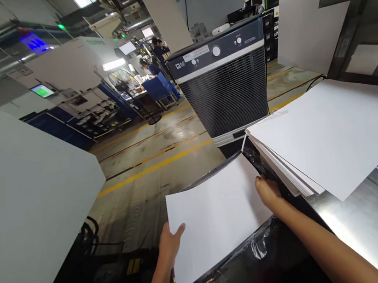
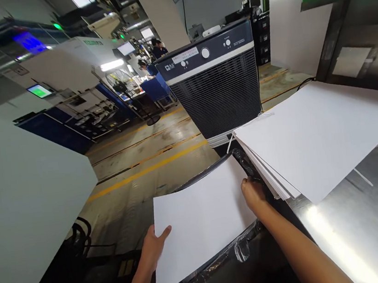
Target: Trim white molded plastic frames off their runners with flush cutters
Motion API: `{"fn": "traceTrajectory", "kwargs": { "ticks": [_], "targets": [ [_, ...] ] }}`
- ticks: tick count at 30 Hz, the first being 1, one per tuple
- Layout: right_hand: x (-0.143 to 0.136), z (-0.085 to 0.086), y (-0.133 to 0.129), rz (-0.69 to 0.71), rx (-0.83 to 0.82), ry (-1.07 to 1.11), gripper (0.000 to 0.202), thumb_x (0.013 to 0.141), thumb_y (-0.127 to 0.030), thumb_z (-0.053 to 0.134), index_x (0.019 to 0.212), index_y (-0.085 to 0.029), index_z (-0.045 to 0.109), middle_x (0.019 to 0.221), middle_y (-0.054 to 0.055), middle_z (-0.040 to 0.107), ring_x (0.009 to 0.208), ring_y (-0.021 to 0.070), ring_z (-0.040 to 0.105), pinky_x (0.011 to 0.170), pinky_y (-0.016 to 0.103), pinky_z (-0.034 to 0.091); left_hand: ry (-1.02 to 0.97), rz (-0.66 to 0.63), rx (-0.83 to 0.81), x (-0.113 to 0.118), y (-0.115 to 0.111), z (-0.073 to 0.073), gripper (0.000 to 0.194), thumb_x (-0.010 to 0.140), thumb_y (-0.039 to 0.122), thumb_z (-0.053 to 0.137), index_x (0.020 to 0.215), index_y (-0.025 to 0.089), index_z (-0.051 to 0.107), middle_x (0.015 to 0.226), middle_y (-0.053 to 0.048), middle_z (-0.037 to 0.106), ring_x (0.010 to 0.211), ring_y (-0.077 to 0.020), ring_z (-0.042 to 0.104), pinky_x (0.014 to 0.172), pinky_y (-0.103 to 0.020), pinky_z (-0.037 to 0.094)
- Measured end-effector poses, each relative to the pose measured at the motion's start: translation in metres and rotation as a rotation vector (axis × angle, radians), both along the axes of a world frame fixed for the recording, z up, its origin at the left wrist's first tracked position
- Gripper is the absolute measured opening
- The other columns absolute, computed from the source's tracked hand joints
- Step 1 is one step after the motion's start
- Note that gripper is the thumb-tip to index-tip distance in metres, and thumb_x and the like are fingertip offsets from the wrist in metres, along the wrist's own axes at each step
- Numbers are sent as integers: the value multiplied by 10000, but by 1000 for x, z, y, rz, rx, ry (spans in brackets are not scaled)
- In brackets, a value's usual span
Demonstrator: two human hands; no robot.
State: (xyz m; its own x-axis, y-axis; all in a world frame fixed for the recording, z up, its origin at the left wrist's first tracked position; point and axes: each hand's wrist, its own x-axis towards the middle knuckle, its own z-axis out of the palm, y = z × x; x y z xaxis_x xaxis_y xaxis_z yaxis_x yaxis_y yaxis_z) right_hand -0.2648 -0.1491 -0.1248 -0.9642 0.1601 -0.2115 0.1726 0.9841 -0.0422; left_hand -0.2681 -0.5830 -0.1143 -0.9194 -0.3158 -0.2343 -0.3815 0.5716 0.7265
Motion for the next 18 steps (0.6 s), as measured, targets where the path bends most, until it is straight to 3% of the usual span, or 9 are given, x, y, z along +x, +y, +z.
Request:
{"fn": "traceTrajectory", "kwargs": {
  "ticks": [3,7,11,14,18],
  "targets": [
    [2,-5,-2,-2,-1,-8,327,1166,-343,812,1377,-114,712,1304,134,700,1061,260,745,924,404,693,-13,-58,-84,-1,0,-5,384,1001,380,718,1285,132,642,1383,-233,780,1287,-390,773,1150,-499,605],
    [3,-15,-10,-16,-15,-11,311,1161,-331,821,1353,-106,722,1308,139,703,1073,262,748,939,407,694,-60,-149,-229,0,6,-13,401,1036,388,656,1314,99,644,1363,-252,781,1272,-394,779,1103,-469,621],
    [-1,-28,-17,-60,-33,-25,337,1155,-343,833,1359,-98,726,1336,155,701,1104,274,748,962,420,693,-98,-230,-454,5,15,-16,632,1067,383,626,1573,16,533,1455,-297,734,1312,-418,762,1086,-476,621],
    [0,-36,-24,-106,-35,-41,357,1152,-347,835,1381,-96,724,1365,168,695,1134,288,746,973,430,692,-81,-276,-667,14,28,-16,796,1092,354,591,1724,-68,354,1647,-377,561,1484,-489,630,1152,-544,581],
    [10,-45,-38,-128,-18,-20,377,1164,-348,808,1458,-135,708,1525,175,628,1354,364,663,1107,550,642,-19,-341,-904,25,52,-15,786,1079,231,600,1748,-90,342,1831,-385,275,1701,-499,346,1311,-609,438]
  ]
}}
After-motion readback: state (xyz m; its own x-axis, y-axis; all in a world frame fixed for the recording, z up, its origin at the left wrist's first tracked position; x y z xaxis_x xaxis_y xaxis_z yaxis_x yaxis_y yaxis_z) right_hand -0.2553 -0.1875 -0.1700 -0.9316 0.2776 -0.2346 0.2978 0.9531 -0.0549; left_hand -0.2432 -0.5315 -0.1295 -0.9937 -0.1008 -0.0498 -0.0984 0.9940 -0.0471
